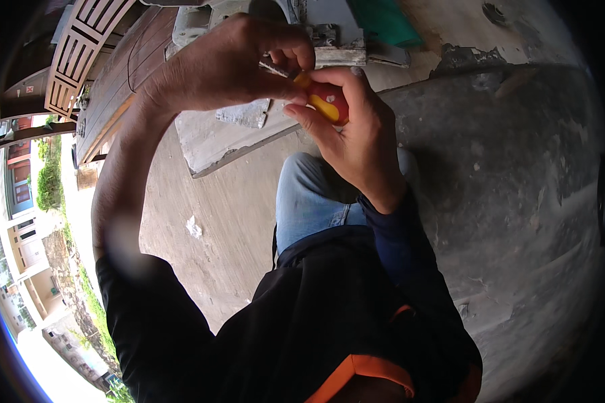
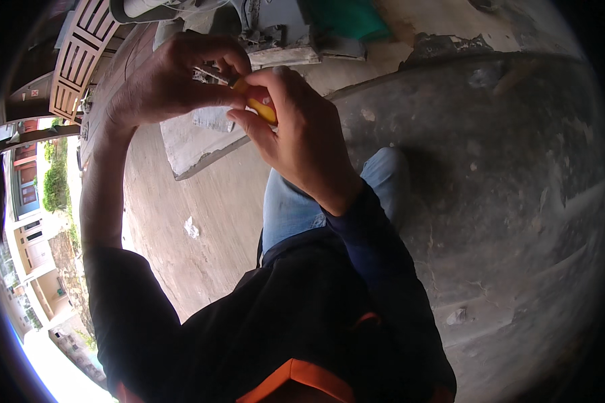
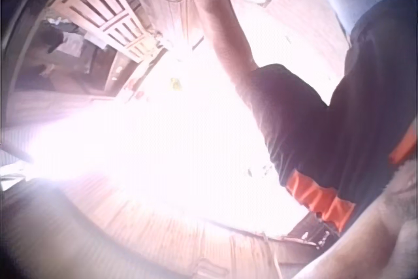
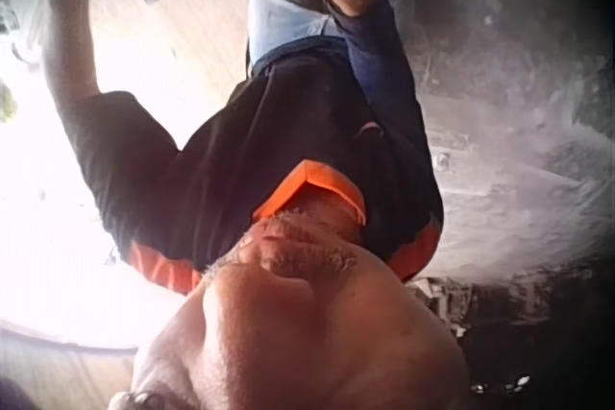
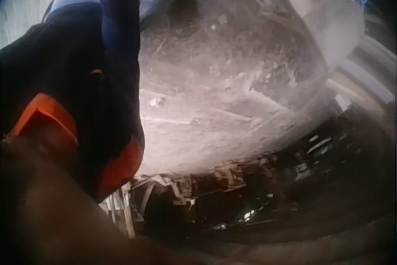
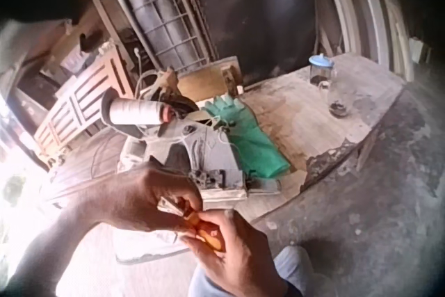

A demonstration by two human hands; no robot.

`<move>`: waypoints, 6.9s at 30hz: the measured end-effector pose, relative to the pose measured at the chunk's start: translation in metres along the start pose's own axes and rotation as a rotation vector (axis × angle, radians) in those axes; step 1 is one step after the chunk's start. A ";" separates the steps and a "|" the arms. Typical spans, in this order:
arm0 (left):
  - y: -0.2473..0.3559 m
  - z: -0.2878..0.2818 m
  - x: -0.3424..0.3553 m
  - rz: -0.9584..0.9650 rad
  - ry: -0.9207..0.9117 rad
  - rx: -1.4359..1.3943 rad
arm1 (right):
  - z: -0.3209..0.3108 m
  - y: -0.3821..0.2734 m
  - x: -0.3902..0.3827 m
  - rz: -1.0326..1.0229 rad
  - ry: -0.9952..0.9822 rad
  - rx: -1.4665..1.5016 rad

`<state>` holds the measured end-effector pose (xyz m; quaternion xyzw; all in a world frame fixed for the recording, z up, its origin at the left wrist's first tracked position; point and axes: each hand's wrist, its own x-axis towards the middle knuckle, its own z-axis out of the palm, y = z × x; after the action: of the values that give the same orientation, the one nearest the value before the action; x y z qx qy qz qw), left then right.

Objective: The person kneels on the floor and uses a screwdriver to adjust screws on a disassembled electronic device placed on a wooden table. They repeatedly tighten and loosen screws while manipulating wires and internal components.

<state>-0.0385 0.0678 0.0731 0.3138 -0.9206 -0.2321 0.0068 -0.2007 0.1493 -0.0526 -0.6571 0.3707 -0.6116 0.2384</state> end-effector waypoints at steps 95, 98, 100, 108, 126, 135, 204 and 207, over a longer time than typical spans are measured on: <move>-0.026 0.028 -0.036 -0.333 0.103 1.122 | 0.061 0.038 -0.046 0.421 0.154 0.650; -0.030 0.032 -0.041 -0.333 0.160 1.065 | 0.059 0.040 -0.049 0.416 0.116 0.635; -0.032 0.035 -0.044 -0.387 0.221 0.924 | 0.057 0.041 -0.051 0.412 0.094 0.621; -0.026 0.001 -0.030 -0.402 0.250 0.791 | 0.055 0.041 -0.048 0.419 0.088 0.610; -0.011 0.004 -0.016 -0.188 -0.156 1.175 | 0.052 0.037 -0.049 0.437 0.036 0.651; -0.013 0.023 -0.084 -0.438 0.518 0.707 | 0.057 0.031 -0.034 0.296 0.207 0.509; -0.095 0.056 -0.066 -0.419 0.701 0.234 | 0.060 0.021 -0.021 0.215 0.144 0.295; -0.065 0.033 -0.061 -0.428 0.767 0.397 | 0.046 0.019 -0.025 0.223 0.119 0.264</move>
<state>0.0430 0.0720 0.0235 0.5546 -0.7929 0.0846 0.2380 -0.1585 0.1507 -0.0898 -0.5373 0.3713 -0.6626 0.3666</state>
